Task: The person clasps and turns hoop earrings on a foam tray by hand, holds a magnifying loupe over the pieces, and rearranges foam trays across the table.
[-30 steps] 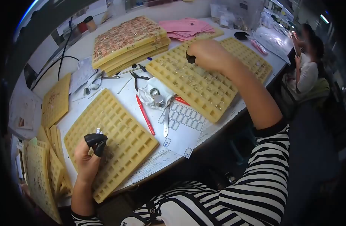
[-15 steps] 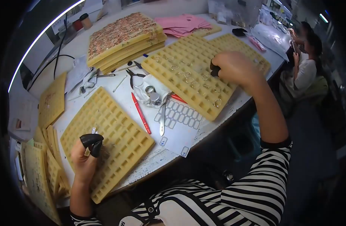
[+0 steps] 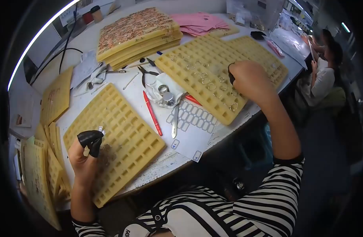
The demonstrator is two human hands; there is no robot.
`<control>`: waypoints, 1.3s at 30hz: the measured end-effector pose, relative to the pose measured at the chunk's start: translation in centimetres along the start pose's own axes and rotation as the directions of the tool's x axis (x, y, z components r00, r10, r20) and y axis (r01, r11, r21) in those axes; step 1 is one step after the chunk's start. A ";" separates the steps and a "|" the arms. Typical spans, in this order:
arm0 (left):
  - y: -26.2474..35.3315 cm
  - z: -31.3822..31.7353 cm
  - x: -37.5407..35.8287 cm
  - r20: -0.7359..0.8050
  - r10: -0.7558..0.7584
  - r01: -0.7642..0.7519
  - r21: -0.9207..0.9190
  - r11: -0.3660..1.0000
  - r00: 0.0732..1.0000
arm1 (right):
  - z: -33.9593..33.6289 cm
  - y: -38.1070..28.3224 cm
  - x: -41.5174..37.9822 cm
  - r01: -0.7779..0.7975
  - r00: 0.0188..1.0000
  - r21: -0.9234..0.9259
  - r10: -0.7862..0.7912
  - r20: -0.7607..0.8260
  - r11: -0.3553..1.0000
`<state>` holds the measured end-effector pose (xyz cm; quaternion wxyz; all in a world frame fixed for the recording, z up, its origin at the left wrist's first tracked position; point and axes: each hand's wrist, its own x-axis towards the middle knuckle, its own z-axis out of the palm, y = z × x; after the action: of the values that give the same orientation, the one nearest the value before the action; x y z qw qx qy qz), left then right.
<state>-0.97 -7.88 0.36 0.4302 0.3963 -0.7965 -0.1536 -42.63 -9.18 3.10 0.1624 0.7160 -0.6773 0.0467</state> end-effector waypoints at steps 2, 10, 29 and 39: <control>-0.1 0.0 0.0 0.004 0.002 -0.002 0.001 1.000 1.000 | -0.4 -0.4 -0.3 -0.012 0.997 0.009 0.013 -0.077 1.000; 0.1 0.0 0.0 0.082 -0.006 0.003 0.028 1.000 0.997 | -3.7 -7.5 -0.1 0.458 0.865 0.332 -0.327 -0.380 0.825; -1.0 -0.2 -0.3 0.160 -0.150 0.171 -0.129 0.977 0.976 | -0.5 -21.1 2.4 0.658 0.706 0.686 -0.570 -0.420 0.310; -0.8 0.1 -0.3 0.146 -0.203 0.211 -0.038 0.977 0.968 | 0.6 -21.8 1.9 0.683 0.724 0.651 -0.424 -0.544 0.332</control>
<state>-0.50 -8.19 -0.34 0.3645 0.4538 -0.7749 -0.2464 -21.11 -10.51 -0.59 -0.0914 0.8777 -0.2540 0.3960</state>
